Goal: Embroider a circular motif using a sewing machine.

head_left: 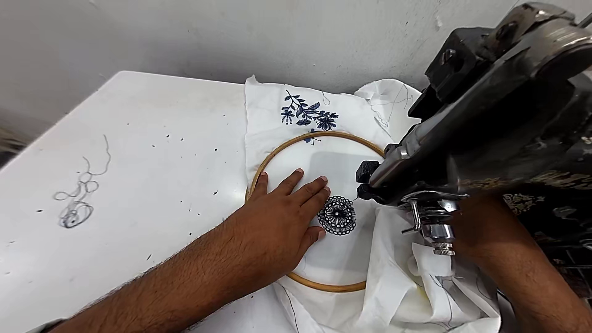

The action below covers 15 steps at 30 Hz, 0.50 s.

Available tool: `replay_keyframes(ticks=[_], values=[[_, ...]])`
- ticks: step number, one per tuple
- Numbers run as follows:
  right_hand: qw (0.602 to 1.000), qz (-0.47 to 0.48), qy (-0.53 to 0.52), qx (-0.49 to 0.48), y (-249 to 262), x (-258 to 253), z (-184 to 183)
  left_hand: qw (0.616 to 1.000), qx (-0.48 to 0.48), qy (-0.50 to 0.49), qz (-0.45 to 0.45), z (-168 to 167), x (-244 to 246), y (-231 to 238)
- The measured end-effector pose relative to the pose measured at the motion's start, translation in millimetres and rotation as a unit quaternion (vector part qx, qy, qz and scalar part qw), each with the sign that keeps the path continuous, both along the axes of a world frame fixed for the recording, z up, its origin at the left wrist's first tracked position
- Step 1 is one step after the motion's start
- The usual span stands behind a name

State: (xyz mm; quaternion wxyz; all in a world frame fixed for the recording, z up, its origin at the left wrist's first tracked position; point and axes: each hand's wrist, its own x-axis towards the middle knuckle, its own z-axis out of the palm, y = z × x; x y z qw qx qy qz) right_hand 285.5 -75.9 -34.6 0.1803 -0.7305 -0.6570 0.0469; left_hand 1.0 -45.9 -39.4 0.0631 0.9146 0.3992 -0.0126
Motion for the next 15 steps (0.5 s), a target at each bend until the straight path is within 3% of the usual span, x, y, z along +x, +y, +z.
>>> replay_keyframes(ticks=[15], values=[[0.999, 0.009, 0.01, 0.03, 1.5, -0.6, -1.2, 1.0, 0.009, -0.009, 0.006, -2.7, 0.3, 0.1]])
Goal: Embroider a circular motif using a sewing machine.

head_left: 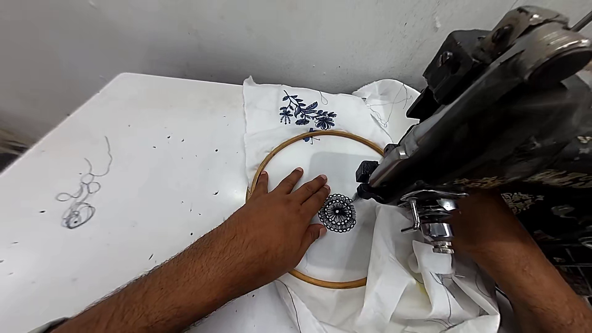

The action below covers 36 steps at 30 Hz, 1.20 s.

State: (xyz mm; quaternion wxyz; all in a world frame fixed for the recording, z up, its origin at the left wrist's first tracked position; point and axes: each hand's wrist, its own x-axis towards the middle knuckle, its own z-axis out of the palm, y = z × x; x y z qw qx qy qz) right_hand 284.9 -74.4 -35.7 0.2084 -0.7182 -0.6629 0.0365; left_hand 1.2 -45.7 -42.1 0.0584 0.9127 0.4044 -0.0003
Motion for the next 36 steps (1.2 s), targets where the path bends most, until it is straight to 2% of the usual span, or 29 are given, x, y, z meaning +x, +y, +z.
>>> replay_keyframes(ticks=[3, 7, 10, 14, 19, 32, 36], values=[[1.0, 0.0, -0.01, 0.001, 0.7, 3.1, 0.5, 1.0, 0.0, -0.002, -0.004, -0.1, 2.1, -1.4], [0.998, -0.033, -0.009, -0.055, -4.1, -4.1, 7.5, 1.0, -0.012, 0.007, -0.009, 3.2, 0.1, -2.0], [0.999, -0.026, 0.008, -0.032, -3.5, -7.3, 6.4, 1.0, -0.011, 0.014, -0.004, 3.9, -1.6, 1.3], [1.0, 0.0, -0.02, -0.009, 0.9, 3.7, -0.2, 1.0, -0.008, 0.003, -0.004, 1.2, 1.3, 1.2], [0.998, -0.022, -0.018, -0.05, -1.5, -2.0, 6.4, 1.0, -0.013, 0.004, -0.012, 3.5, 0.4, -2.1], [0.998, 0.008, 0.045, 0.041, -0.1, -3.9, -4.0, 1.0, -0.005, 0.003, 0.002, 3.6, -3.0, 4.2], [0.999, -0.001, 0.034, 0.022, 2.4, -0.5, -2.4, 1.0, 0.005, -0.008, -0.001, 1.2, -0.4, 3.3]])
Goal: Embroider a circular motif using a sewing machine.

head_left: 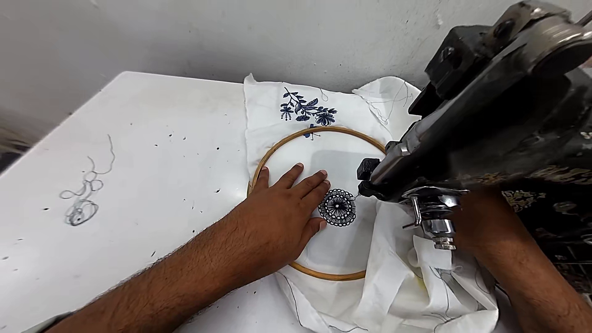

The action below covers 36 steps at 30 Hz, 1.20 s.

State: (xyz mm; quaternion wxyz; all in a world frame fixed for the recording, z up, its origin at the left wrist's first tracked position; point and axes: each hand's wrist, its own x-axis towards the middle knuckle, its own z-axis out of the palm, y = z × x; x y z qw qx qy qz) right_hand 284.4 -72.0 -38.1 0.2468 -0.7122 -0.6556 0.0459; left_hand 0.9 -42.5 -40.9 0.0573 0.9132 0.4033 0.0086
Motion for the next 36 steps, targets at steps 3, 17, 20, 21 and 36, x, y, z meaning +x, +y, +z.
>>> replay_keyframes(ticks=[3, 17, 20, 21, 36], values=[[0.998, -0.025, -0.026, -0.049, -2.6, -3.0, 7.4, 1.0, -0.011, 0.015, -0.003, 1.5, 1.0, -1.8], [0.995, -0.046, -0.031, -0.079, -2.3, -4.9, 7.7, 1.0, -0.019, 0.019, -0.001, 3.1, -0.2, -2.3], [0.998, -0.032, -0.011, -0.045, -2.0, -6.2, 3.6, 1.0, -0.021, 0.02, 0.005, 3.5, -1.6, -0.3], [0.999, -0.021, -0.009, -0.026, -1.5, -4.8, 1.6, 1.0, -0.019, 0.02, 0.006, 3.3, -1.3, 0.4], [0.999, -0.01, -0.04, -0.028, -2.1, -4.2, 5.3, 1.0, -0.011, 0.011, 0.0, 1.0, -0.4, 0.3]])
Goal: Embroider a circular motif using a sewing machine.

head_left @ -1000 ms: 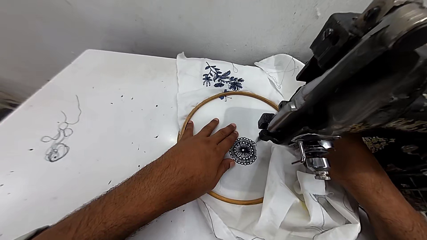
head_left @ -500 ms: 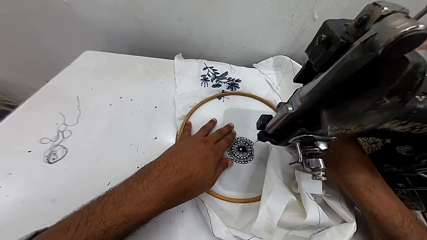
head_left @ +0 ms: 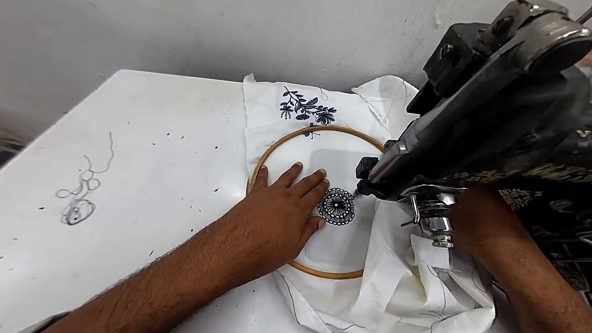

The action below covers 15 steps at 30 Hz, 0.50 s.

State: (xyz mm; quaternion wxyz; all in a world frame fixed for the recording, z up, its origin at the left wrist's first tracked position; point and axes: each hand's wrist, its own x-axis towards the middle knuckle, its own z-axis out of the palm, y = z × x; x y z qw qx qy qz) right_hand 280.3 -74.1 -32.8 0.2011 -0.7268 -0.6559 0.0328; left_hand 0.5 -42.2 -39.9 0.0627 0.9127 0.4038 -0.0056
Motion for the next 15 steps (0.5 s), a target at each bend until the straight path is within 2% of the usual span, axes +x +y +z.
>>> replay_keyframes(ticks=[4, 9, 15], values=[[0.998, -0.034, 0.002, -0.048, -1.7, -3.8, 4.7, 1.0, -0.008, 0.006, -0.003, 2.7, -0.9, -2.5], [0.998, -0.02, 0.065, 0.009, 0.3, -2.4, -2.0, 1.0, 0.002, -0.001, 0.004, 0.1, -1.1, 1.8], [0.999, -0.026, 0.008, -0.038, 1.9, 0.5, 0.1, 1.0, -0.008, 0.006, -0.003, 1.6, 0.2, -2.1]])
